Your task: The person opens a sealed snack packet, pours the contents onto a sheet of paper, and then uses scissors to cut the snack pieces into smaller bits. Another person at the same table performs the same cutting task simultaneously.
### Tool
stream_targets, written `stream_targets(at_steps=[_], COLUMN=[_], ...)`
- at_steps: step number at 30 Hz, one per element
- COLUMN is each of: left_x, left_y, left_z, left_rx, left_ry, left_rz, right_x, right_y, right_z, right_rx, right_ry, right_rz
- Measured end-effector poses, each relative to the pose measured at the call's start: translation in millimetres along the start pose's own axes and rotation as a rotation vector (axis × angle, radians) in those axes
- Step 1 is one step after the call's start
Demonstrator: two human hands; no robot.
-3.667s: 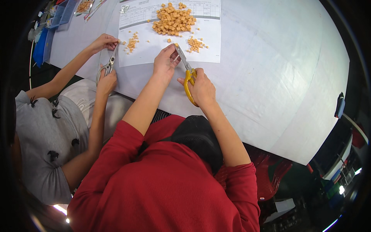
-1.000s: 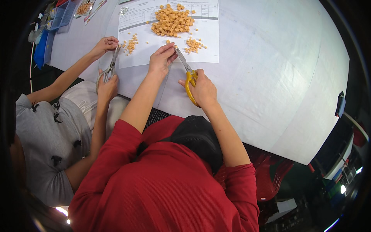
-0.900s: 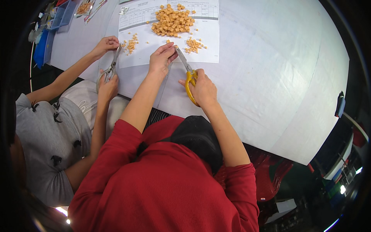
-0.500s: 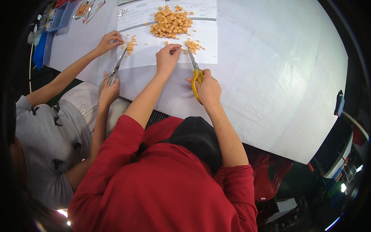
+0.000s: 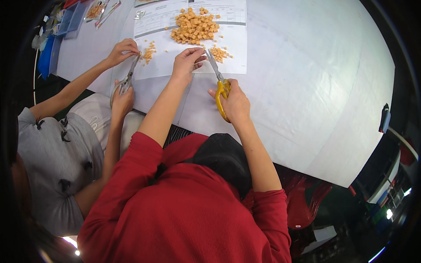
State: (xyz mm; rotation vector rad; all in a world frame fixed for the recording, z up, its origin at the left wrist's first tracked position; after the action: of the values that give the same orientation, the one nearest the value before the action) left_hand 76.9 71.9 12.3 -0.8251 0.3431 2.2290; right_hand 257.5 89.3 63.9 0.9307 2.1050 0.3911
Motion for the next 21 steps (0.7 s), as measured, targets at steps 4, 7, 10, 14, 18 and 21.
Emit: stream_targets(at_steps=[4, 7, 10, 14, 18, 21], left_x=[-2, -1, -4, -2, 3, 6], left_y=[3, 6, 4, 5, 6, 7], left_z=[-1, -6, -7, -10, -12, -1], left_rx=[-0.082, -0.051, -0.023, -0.016, 0.087, 0.482], left_ry=[0.011, -0.028, -0.043, -0.063, -0.061, -0.201], left_rz=[-0.067, -0.095, -0.101, -0.106, -0.084, 0.068], right_x=[-2, -1, 1, 3, 7, 12], right_y=[-1, -2, -4, -5, -4, -4], right_z=[-5, -5, -4, -1, 0, 4], right_rx=[-0.034, -0.050, -0.062, -0.044, -0.044, -0.034], right_ry=[0.009, 0.013, 0.005, 0.020, -0.002, -0.047], right_rz=[-0.022, -0.031, -0.030, -0.025, -0.033, -0.045])
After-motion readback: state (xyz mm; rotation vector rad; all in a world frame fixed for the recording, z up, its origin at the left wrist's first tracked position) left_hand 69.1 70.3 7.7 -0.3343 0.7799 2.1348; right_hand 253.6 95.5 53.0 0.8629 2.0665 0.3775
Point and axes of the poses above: each hand's wrist, its own x-axis towards the middle knuckle, its own y-axis out of the back of the hand, z = x × y, the point moved 2 cm from there along x, towards the middle knuckle, and after that the axes turned 7 degrees about x, right-handed, at the moved point
